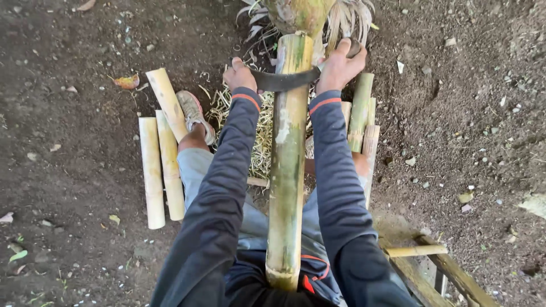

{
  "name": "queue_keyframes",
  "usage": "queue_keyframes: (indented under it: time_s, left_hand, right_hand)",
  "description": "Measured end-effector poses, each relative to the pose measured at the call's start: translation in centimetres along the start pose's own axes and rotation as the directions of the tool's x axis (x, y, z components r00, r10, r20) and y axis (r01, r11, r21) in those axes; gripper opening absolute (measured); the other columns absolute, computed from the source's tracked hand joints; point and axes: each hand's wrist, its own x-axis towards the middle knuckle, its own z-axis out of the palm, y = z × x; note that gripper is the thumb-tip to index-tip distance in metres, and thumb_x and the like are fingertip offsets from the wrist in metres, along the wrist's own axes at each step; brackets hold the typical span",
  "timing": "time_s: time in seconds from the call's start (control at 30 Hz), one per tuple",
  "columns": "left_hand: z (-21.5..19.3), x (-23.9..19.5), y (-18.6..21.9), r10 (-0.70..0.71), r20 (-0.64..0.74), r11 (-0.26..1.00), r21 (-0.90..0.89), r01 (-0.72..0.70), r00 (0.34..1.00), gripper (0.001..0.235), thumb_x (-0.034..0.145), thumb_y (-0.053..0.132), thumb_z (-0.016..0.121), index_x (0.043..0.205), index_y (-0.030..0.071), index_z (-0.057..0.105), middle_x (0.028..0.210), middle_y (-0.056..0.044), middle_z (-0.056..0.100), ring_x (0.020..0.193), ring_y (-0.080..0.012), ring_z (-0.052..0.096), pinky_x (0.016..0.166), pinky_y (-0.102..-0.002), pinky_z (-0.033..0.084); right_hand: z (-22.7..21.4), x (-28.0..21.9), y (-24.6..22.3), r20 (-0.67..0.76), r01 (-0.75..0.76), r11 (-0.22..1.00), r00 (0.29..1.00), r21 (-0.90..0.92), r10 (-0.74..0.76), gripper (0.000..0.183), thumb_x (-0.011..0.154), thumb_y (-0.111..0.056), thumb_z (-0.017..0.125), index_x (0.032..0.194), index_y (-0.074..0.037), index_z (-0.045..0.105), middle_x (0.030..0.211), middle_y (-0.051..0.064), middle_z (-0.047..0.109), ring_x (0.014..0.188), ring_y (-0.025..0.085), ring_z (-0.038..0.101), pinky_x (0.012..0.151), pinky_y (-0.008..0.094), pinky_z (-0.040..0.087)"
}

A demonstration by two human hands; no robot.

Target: Scraping and shaping bamboo stalks using a curved knife.

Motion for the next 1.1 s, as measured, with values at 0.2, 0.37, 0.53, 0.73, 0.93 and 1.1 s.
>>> queue_keyframes:
  time_s: [0.2, 0.37, 0.53, 0.73, 0.93, 1.1]
  left_hand:
    - [-4.7, 0.3, -8.8, 0.278, 0.092, 0.929, -0.280, -0.243, 0.956, 0.049, 0.101, 0.038, 0.054, 0.075, -0.003, 0.060, 0.070, -0.015, 0.064, 0.055, -0.0232, 0.057, 0.049, -0.038, 0.048]
    - [-3.5, 1.0, -6.5, 0.281, -0.015, 0.956, -0.082, -0.281, 0.960, 0.055, 0.107, 0.038, 0.052, 0.072, -0.004, 0.050, 0.070, -0.013, 0.049, 0.056, -0.0255, 0.047, 0.045, -0.041, 0.042]
    - [1.1, 0.5, 1.3, 0.179, -0.112, 0.981, 0.097, -0.169, 0.977, 0.048, 0.097, 0.036, 0.048, 0.070, -0.003, 0.055, 0.061, -0.010, 0.059, 0.051, -0.0274, 0.061, 0.046, -0.045, 0.053]
    - [-3.8, 0.2, -6.8, 0.469, -0.010, 0.881, 0.078, -0.467, 0.883, 0.055, 0.103, 0.035, 0.050, 0.066, -0.005, 0.053, 0.060, -0.011, 0.052, 0.056, -0.0206, 0.047, 0.052, -0.045, 0.038]
    - [-1.7, 2.4, -5.0, 0.486, 0.090, 0.874, -0.067, -0.482, 0.869, 0.061, 0.110, 0.035, 0.051, 0.066, -0.007, 0.043, 0.064, -0.013, 0.042, 0.058, -0.0226, 0.038, 0.055, -0.046, 0.029]
    - [2.3, 8.8, -5.4, 0.583, -0.136, 0.781, 0.367, -0.505, 0.801, 0.049, 0.101, 0.039, 0.054, 0.074, -0.001, 0.063, 0.067, -0.010, 0.058, 0.060, -0.0255, 0.056, 0.061, -0.045, 0.049]
  right_hand:
    - [-5.8, -4.5, 0.0, 0.005, 0.042, 0.999, 0.999, 0.001, -0.042, 0.033, 0.096, -0.012, 0.063, 0.124, 0.005, 0.058, 0.091, 0.008, 0.062, 0.060, 0.013, 0.059, 0.043, 0.028, 0.050]
    - [-2.4, -0.9, 1.8, 0.041, -0.008, 0.993, 0.999, 0.119, 0.003, 0.024, 0.095, -0.015, 0.064, 0.111, 0.003, 0.057, 0.081, 0.009, 0.060, 0.051, 0.016, 0.058, 0.038, 0.030, 0.047]
    - [0.2, 4.3, 5.4, 0.012, 0.041, 0.999, 0.999, -0.007, -0.041, 0.021, 0.098, -0.013, 0.064, 0.097, 0.007, 0.055, 0.075, 0.010, 0.059, 0.047, 0.018, 0.059, 0.037, 0.036, 0.056]
    - [-4.7, -4.3, -1.1, 0.009, -0.106, 0.989, 0.994, 0.098, 0.106, 0.020, 0.095, -0.013, 0.060, 0.110, -0.001, 0.059, 0.070, 0.004, 0.054, 0.048, 0.012, 0.052, 0.036, 0.031, 0.046]
    - [-2.7, -0.4, 2.1, -0.059, -0.215, 0.943, 0.970, 0.254, 0.237, 0.021, 0.090, -0.008, 0.063, 0.111, -0.006, 0.061, 0.064, 0.003, 0.053, 0.044, 0.012, 0.049, 0.036, 0.030, 0.044]
    - [-0.6, 2.4, 4.0, -0.041, -0.078, 0.976, 0.995, 0.202, 0.088, 0.016, 0.094, -0.013, 0.063, 0.086, 0.000, 0.057, 0.062, 0.003, 0.054, 0.044, 0.015, 0.051, 0.037, 0.032, 0.048]
